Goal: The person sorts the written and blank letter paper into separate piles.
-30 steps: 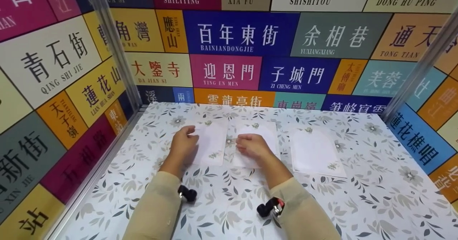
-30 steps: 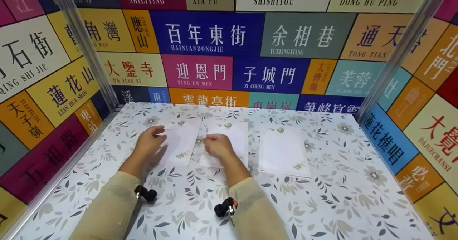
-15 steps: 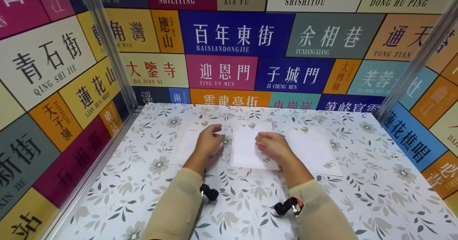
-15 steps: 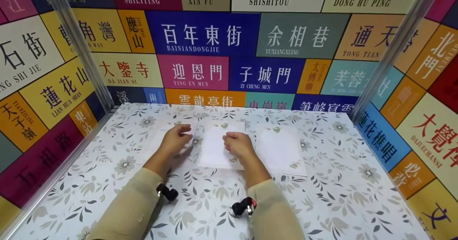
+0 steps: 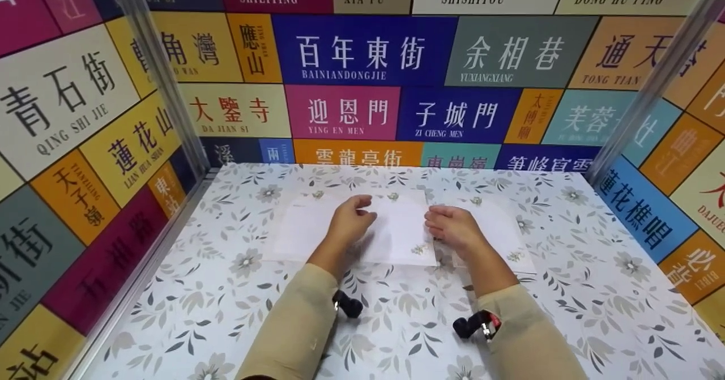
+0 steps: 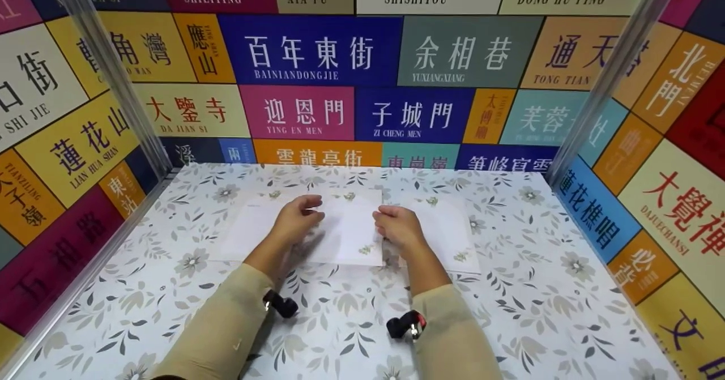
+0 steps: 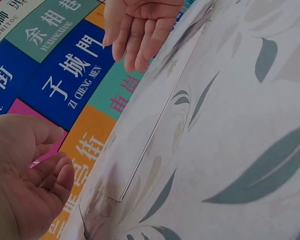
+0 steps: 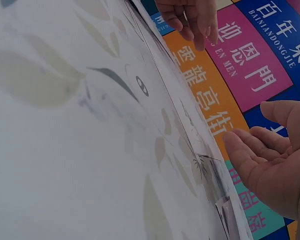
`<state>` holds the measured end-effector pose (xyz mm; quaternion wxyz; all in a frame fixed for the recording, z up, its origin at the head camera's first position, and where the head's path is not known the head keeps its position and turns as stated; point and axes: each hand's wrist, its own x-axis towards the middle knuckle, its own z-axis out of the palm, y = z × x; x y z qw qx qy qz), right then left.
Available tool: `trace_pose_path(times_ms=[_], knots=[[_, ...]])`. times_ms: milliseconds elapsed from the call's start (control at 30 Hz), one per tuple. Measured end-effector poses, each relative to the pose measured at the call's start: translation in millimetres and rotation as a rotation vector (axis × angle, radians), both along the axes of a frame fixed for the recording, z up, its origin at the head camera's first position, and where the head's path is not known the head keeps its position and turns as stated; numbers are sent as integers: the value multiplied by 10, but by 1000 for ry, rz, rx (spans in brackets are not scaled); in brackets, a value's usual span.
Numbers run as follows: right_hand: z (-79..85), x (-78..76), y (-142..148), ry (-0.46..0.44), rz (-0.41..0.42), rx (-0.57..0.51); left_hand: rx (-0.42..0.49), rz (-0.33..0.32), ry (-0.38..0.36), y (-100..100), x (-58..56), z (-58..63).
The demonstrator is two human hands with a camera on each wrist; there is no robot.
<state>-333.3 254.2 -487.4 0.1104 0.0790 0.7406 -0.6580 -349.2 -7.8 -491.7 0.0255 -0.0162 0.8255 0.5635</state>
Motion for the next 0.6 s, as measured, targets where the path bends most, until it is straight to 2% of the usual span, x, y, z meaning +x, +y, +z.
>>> trace_pose_path(times_ms=[100,200,333,400,500,600], knots=[[-12,-3,18,40,19,65,40,-39,-5,-24,18,-14],[-24,3,34,90,76,246,-6,-132,6,-75,36,-45],[-37,29,63,157,218,542,-186,-317,65,-140,53,-95],[-46,46,73,183,296,634,-292,-403,91,-156,57,-111],[-56,70,80,204,394,715,-430,-482,76,-162,69,-121],[-65,86,83,186,456,751,-534,-521,35,-154,88,-125]])
